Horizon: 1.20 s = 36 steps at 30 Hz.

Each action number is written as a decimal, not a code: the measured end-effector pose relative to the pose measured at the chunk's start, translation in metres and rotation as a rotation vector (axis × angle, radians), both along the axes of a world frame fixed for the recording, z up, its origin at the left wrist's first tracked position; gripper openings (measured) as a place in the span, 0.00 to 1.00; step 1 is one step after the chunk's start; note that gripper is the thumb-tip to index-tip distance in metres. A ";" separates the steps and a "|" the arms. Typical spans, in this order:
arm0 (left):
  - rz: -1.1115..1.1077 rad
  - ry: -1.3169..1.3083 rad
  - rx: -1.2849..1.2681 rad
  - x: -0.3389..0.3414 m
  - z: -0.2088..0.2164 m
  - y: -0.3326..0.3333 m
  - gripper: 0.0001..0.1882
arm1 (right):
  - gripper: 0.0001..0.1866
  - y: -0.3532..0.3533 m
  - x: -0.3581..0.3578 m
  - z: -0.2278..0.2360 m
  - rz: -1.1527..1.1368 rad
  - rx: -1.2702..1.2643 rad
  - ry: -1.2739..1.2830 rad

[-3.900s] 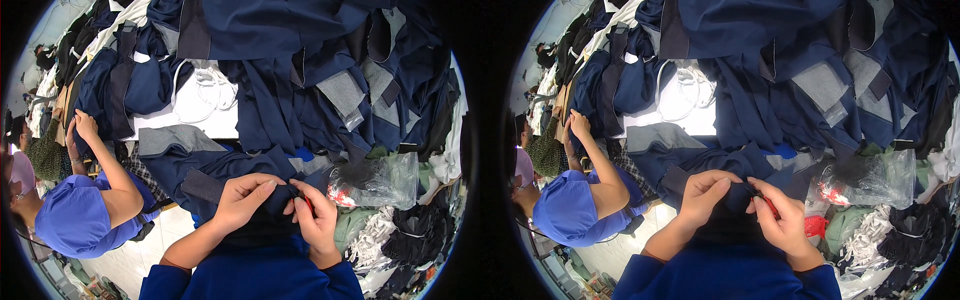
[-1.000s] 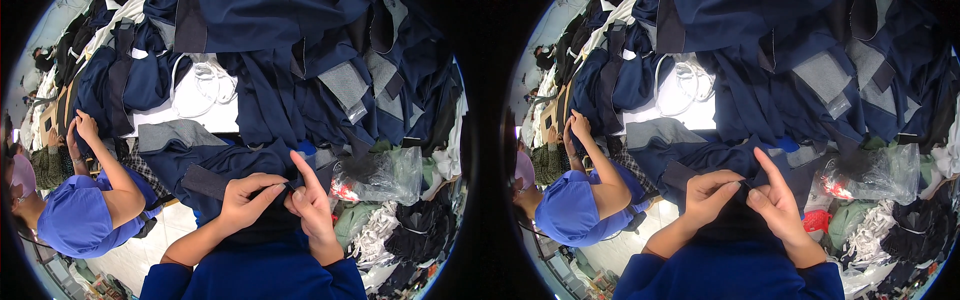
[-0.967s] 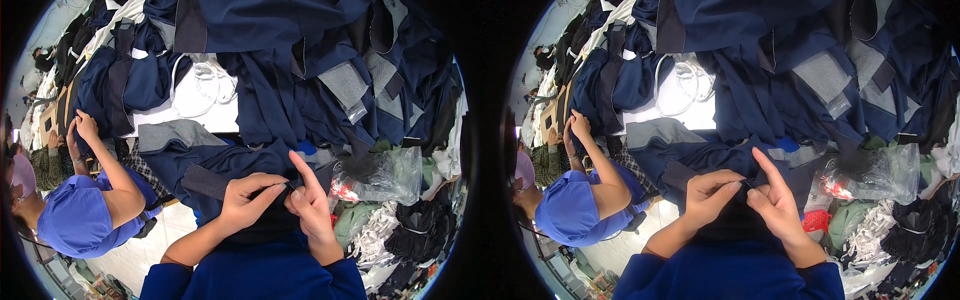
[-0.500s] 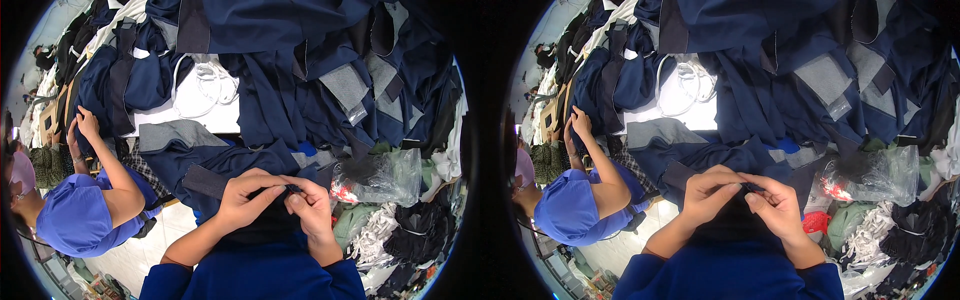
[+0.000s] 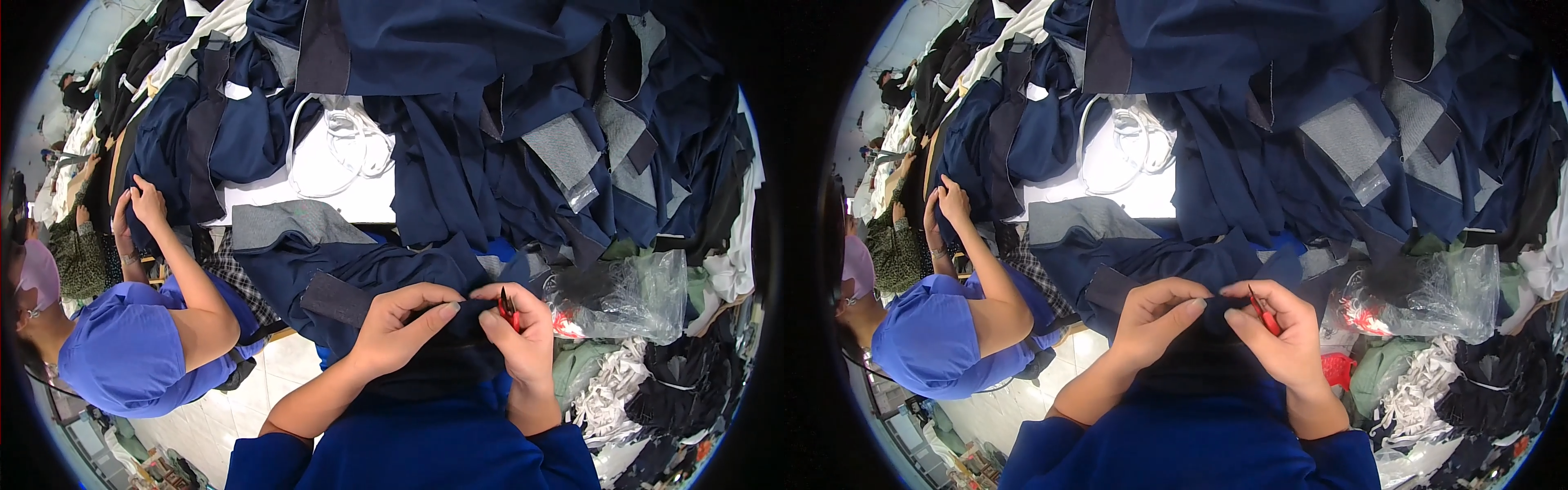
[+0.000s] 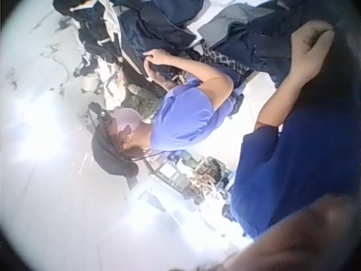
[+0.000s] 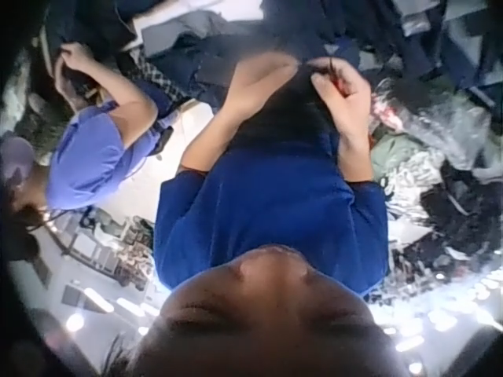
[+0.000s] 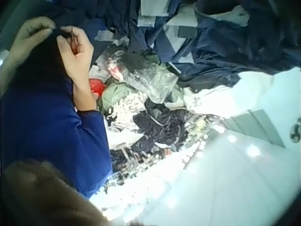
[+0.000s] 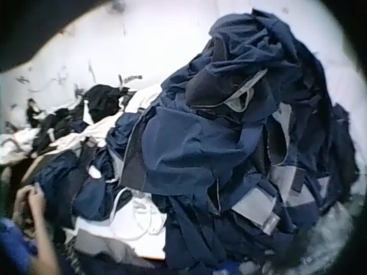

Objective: Trim loose threads from fabric pieces using a pair of small thread clippers.

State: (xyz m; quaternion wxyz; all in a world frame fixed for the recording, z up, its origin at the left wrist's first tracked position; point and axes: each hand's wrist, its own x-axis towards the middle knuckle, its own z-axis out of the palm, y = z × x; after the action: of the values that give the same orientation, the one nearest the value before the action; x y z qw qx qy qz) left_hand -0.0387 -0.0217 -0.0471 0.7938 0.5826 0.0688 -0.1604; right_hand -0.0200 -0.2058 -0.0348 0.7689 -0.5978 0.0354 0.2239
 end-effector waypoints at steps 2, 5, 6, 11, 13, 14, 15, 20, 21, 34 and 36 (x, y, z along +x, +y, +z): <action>-0.026 -0.013 -0.061 -0.001 0.000 -0.001 0.09 | 0.10 0.005 0.001 0.003 -0.030 -0.030 -0.024; -0.073 0.037 -0.081 0.000 0.001 0.002 0.09 | 0.06 0.002 0.001 0.001 -0.037 -0.083 -0.087; -0.073 0.038 -0.080 0.001 0.001 0.004 0.09 | 0.06 0.000 0.000 0.000 -0.012 -0.103 -0.127; -0.165 -0.142 0.096 0.005 0.006 0.007 0.07 | 0.05 0.004 0.004 0.006 0.008 -0.088 -0.154; -0.120 -0.215 0.078 0.005 0.003 0.005 0.06 | 0.04 0.005 0.005 0.006 0.009 -0.077 -0.145; -0.074 -0.287 0.059 0.005 0.002 0.004 0.06 | 0.04 0.006 0.005 0.005 0.016 -0.066 -0.119; -0.072 -0.287 0.061 0.004 0.000 0.003 0.06 | 0.04 0.007 0.005 0.003 0.023 -0.056 -0.092; 0.034 -0.481 0.079 0.008 -0.008 0.001 0.06 | 0.06 0.007 0.001 -0.005 0.036 -0.056 -0.061; 0.035 -0.480 0.080 0.009 -0.009 0.002 0.06 | 0.09 0.008 0.000 -0.006 0.049 -0.053 -0.049; 0.127 -0.594 0.309 0.003 -0.012 0.001 0.10 | 0.30 0.009 -0.013 0.020 0.061 -0.532 -0.661; 0.137 -0.607 0.322 0.002 -0.013 -0.001 0.11 | 0.33 0.010 -0.014 0.018 0.070 -0.538 -0.699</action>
State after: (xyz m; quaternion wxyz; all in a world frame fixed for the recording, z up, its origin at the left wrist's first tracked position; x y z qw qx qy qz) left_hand -0.0363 -0.0227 -0.0597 0.6848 0.7155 -0.1070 0.0870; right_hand -0.0340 -0.1962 -0.0171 0.5436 -0.8174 -0.1899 0.0172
